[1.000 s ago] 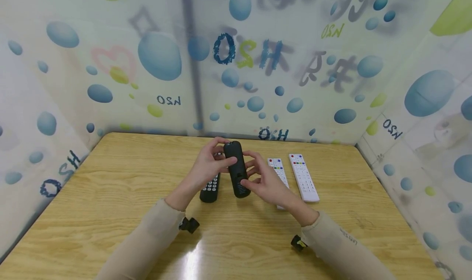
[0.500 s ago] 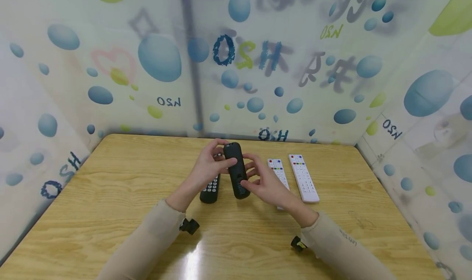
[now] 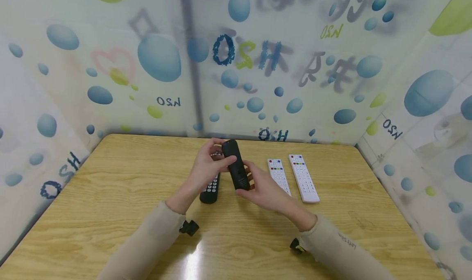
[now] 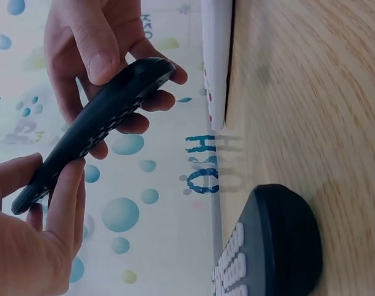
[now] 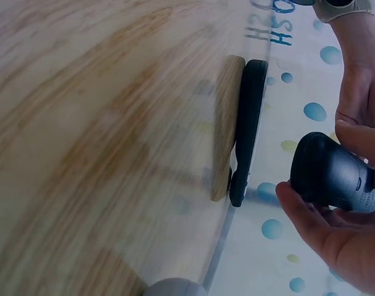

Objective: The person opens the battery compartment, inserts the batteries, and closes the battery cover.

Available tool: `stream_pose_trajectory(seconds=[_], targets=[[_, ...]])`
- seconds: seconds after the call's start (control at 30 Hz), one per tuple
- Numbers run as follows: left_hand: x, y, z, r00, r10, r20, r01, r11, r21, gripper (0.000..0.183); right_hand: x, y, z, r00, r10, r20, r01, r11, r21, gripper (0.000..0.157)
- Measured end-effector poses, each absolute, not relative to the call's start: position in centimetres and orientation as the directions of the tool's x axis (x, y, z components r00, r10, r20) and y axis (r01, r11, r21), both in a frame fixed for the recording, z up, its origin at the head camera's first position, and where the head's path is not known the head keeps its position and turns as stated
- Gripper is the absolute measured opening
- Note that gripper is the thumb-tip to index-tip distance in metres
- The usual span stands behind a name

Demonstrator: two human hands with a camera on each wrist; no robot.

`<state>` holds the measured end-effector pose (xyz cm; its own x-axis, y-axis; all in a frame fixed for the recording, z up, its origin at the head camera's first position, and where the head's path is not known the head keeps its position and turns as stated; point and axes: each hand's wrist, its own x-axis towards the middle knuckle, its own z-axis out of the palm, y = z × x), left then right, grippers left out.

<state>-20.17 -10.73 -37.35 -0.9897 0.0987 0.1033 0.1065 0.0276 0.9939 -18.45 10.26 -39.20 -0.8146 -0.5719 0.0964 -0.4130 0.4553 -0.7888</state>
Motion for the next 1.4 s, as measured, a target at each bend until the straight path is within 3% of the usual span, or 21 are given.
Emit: stream_pose_trajectory(seconds=[0.27, 0.7, 1.07, 1.4], targets=[[-19.5, -10.6, -37.2, -0.977, 0.166, 0.134, 0.131, -0.027, 0.991, 0.048, -18.3, 10.2, -39.3, -0.819, -0.558, 0.134, -0.445, 0.470, -0.762, 0.076], [-19.7, -11.2, -37.7, -0.938, 0.334, 0.089, 0.124, 0.085, 0.989, 0.063, -18.1, 10.1, -39.1, -0.823, -0.553, 0.130, -0.396, 0.395, -0.829, 0.073], [-19.5, -11.2, -37.7, -0.961, 0.262, 0.085, 0.106, 0.067, 0.992, 0.063, -17.9, 10.4, -38.6, -0.786, -0.606, 0.121, -0.401, 0.351, -0.846, 0.070], [-19.8, -12.9, -37.9, -0.979, 0.172, 0.106, 0.139, 0.192, 0.972, 0.061, -17.9, 12.0, -38.1, -0.764, -0.637, 0.097, -0.466, 0.442, -0.766, 0.053]])
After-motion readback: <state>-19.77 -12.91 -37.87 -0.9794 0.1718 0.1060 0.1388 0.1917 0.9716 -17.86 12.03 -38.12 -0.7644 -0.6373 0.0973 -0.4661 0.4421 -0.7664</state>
